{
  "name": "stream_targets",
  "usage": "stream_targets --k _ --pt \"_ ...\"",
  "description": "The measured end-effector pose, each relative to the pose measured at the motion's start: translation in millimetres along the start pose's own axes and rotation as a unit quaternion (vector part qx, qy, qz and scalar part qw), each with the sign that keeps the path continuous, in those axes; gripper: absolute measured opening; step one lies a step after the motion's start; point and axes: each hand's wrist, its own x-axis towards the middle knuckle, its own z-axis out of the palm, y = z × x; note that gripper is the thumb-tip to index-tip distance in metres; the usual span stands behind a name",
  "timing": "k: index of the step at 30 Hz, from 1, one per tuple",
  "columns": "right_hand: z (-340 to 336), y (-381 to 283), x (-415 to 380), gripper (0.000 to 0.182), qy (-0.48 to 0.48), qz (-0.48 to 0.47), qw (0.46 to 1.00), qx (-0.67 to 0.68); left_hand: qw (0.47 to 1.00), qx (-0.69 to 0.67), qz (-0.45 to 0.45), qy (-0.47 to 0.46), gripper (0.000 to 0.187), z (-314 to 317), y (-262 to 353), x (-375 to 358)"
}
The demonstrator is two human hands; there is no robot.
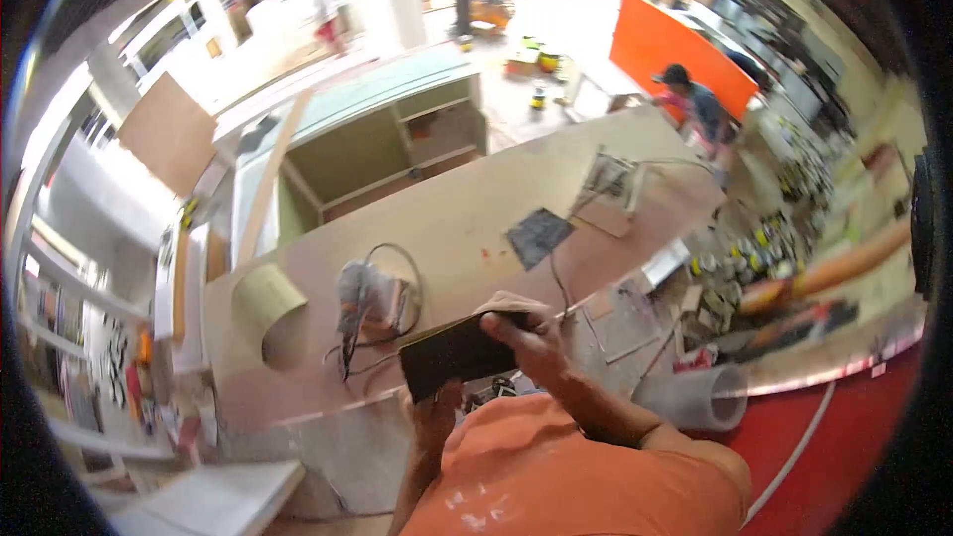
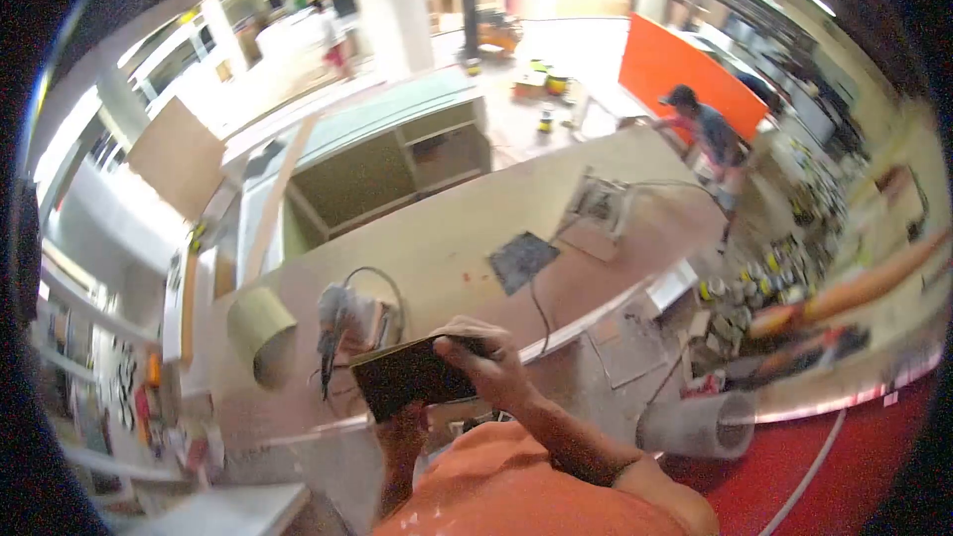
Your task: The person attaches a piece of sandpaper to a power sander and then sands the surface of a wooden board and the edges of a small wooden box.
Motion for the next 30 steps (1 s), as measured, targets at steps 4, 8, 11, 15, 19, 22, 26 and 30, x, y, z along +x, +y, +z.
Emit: stream_targets --k 4,8,11,15,19,22,26,30 --pt "3 -3 -11 0.025 -0.007 -0.010 1.000 0.023 0.989 0.101 0.095 0.058 0.016 5 -14 2" --pt "-6 -7 -19 0.024 0.004 -0.033 0.999 0.004 0.998 -0.032 0.049 -0.039 0.028 15 15 11" --pt "-4 -6 -22 0.025 0.046 -0.056 0.997 -0.002 0.993 -0.099 0.054 -0.040 0.029 34 31 17" --pt "16 0 -30 0.026 0.154 -0.020 0.986 0.055 0.935 0.267 0.234 0.010 0.014 12 -6 8" --pt "29 12 -38 0.028 0.251 0.032 0.960 0.118 0.782 0.471 0.401 0.073 0.033 2 -21 9" --pt "22 23 -43 0.029 0.234 0.052 0.960 0.143 0.990 -0.102 0.061 -0.072 0.031 5 38 15" --pt "36 28 -44 0.022 0.245 0.070 0.954 0.159 0.990 -0.043 0.124 -0.049 0.030 8 35 9" --pt "45 34 -46 0.022 0.308 0.094 0.930 0.176 0.988 0.004 0.134 -0.079 0.025 9 25 6"
